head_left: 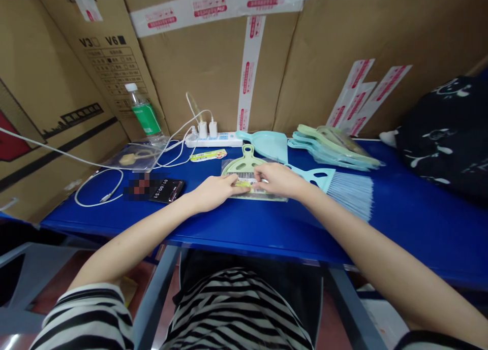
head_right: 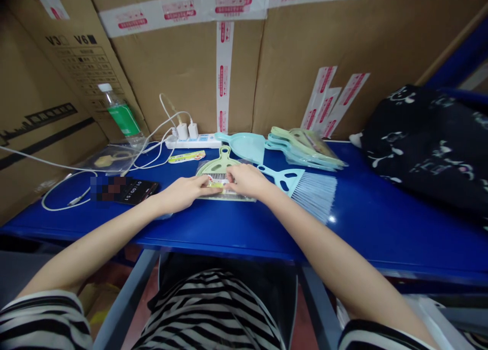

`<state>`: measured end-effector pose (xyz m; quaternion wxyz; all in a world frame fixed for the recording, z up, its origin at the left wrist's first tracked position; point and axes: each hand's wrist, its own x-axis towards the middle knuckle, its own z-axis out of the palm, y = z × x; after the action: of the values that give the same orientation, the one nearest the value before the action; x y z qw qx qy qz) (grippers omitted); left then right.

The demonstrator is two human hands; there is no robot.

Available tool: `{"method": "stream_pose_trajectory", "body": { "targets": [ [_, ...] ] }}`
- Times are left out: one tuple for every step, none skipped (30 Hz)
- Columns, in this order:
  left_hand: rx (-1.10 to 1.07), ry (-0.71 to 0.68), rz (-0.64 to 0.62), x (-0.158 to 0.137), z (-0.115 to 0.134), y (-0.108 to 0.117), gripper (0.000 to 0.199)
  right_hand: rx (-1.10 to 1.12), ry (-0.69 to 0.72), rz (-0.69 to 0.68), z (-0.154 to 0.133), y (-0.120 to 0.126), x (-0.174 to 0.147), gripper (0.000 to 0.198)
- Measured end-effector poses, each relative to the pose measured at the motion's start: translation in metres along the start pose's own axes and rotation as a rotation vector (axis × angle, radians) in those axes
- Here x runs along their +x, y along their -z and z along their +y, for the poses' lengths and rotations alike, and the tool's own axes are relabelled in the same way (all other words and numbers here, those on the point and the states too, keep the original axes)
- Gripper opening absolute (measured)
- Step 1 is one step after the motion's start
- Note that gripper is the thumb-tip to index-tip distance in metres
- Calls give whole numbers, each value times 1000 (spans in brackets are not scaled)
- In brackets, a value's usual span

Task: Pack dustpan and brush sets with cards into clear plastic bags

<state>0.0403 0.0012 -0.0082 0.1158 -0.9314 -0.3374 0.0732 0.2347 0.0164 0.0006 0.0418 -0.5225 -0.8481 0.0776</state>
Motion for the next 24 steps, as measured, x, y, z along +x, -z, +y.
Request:
{"method": "stream_pose_trajectory", "body": {
  "targets": [
    [-3,2,6,0,0,0,51,-10,-6,3,2,1,0,17],
    [-6,4,5,0,0,0,51,-20,-15,0,4,1,0,19],
    [-11,7,2,0,0,0,51,-30,-27,-9,6,2,-1,20],
    [-17,13,-2,0,-1,1,51,-39,-40,-22,8,3,-1,22],
    [-24,21,-4,0,-1,2,52,-48,-54,-34,10,5,-2,23],
    [-31,31,-6,-1,-2,4,52,-57,-66,-46,12,6,-3,23],
    [-37,43,-9,-2,-3,5,53,-66,-77,-56,14,7,-3,24],
    [-41,57,-14,-2,-4,7,53,-73,-88,-65,16,9,-4,23],
    [-44,71,-23,-3,-5,9,54,-78,-101,-72,17,10,-5,23],
    [-46,85,-34,-4,-6,10,54,-84,-117,-83,18,12,-6,23],
    [-49,99,-43,-4,-7,12,54,-88,-134,-95,19,13,-7,22],
    [-52,112,-48,-5,-8,13,54,-90,-149,-109,20,15,-7,21],
    [-56,125,-51,-5,-9,14,55,-92,-164,-123,21,16,-8,20],
    [-61,139,-52,-6,-10,15,55,-93,-179,-139,21,17,-9,19],
    [-69,152,-52,-6,-10,16,56,-95,-193,-153,21,18,-10,19],
    [-78,162,-49,-7,-11,16,56,-98,-207,-164,21,19,-10,20],
    [-89,168,-45,-8,-12,17,57,-100,-218,-172,21,20,-11,21],
    [-101,172,-41,-9,-14,17,57,-102,-229,-180,21,21,-11,21],
    [-115,175,-37,-10,-15,17,58,-104,-234,-188,21,22,-12,22],
    [-128,182,-37,-11,-17,18,58,-103,-235,-195,21,22,-12,22],
    [-138,197,-41,-12,-19,18,58,-99,-234,-204,21,23,-12,23],
    [-147,218,-47,-13,-21,19,57,-93,-234,-216,21,24,-12,23],
    [-154,243,-55,-13,-22,19,57,-86,-233,-225,21,24,-13,23],
    [-162,267,-60,-14,-23,19,56,-78,-230,-233,21,25,-13,23]
  ]
}}
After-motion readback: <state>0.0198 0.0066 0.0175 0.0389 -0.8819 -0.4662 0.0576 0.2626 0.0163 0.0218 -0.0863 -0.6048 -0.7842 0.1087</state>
